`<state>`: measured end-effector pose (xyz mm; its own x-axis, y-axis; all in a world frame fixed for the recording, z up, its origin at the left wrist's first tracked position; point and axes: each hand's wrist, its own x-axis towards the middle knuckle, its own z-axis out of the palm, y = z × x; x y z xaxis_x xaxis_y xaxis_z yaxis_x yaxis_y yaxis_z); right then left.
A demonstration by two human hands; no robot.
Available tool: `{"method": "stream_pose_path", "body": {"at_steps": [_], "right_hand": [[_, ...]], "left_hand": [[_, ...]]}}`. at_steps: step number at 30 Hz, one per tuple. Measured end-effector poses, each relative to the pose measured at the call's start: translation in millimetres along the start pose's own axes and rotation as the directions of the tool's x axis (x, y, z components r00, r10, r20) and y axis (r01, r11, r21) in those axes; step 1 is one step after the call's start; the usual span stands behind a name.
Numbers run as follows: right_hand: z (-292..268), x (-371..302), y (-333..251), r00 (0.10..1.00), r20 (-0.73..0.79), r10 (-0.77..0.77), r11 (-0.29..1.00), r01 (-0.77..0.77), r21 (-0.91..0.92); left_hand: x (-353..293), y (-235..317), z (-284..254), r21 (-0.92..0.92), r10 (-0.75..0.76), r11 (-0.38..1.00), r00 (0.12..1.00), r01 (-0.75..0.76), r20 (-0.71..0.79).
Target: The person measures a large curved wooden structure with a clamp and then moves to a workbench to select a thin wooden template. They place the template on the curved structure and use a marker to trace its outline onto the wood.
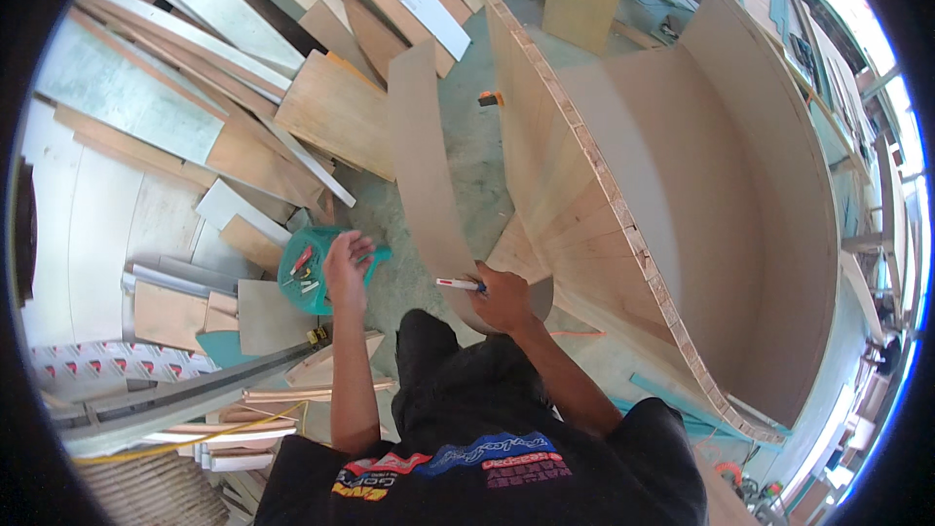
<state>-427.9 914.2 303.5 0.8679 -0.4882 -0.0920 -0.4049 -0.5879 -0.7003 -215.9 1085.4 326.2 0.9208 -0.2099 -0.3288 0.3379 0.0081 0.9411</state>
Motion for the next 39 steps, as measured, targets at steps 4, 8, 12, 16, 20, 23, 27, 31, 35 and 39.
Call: {"method": "stream_pose_path", "body": {"at_steps": [4,8,12,16,20,23,27,31,35,39], "right_hand": [[5,-12,10,0.989,-0.125,0.075,0.996,-0.068,0.057],[7,-16,6,0.971,-0.163,0.172,0.984,-0.177,-0.015],[19,-43,29,0.927,-0.229,0.297,0.941,-0.324,-0.092],[-28,-74,7,0.847,-0.169,0.505,0.824,-0.531,-0.199],[-80,-83,-14,0.763,-0.149,0.629,0.667,-0.628,-0.402],[-91,-76,-30,0.762,-0.164,0.626,0.641,-0.623,-0.449],[-87,-75,-37,0.815,-0.158,0.557,0.704,-0.564,-0.432],[-82,-67,-46,0.814,-0.197,0.546,0.736,-0.579,-0.352],[-75,-77,-33,0.855,-0.229,0.465,0.771,-0.518,-0.369],[-69,-81,-20,0.857,-0.257,0.447,0.794,-0.513,-0.326]], "left_hand": [[30,7,69,0.067,-0.039,0.997,0.989,0.03,0.145],[70,-7,119,0.224,0.119,0.957,0.955,-0.183,0.27],[109,-4,201,0.212,0.034,0.963,0.858,-0.165,0.512],[144,-84,263,0.248,-0.395,0.919,0.717,0.308,0.574],[134,-148,303,0.028,-0.464,0.825,0.649,0.565,0.603],[130,-162,310,-0.096,-0.492,0.736,0.627,0.67,0.604],[133,-150,314,-0.108,-0.522,0.694,0.601,0.711,0.605],[143,-146,308,-0.145,-0.474,0.652,0.549,0.744,0.688],[137,-118,311,-0.057,-0.583,0.639,0.531,0.767,0.615],[140,-124,318,-0.117,-0.557,0.611,0.53,0.783,0.639]]}}
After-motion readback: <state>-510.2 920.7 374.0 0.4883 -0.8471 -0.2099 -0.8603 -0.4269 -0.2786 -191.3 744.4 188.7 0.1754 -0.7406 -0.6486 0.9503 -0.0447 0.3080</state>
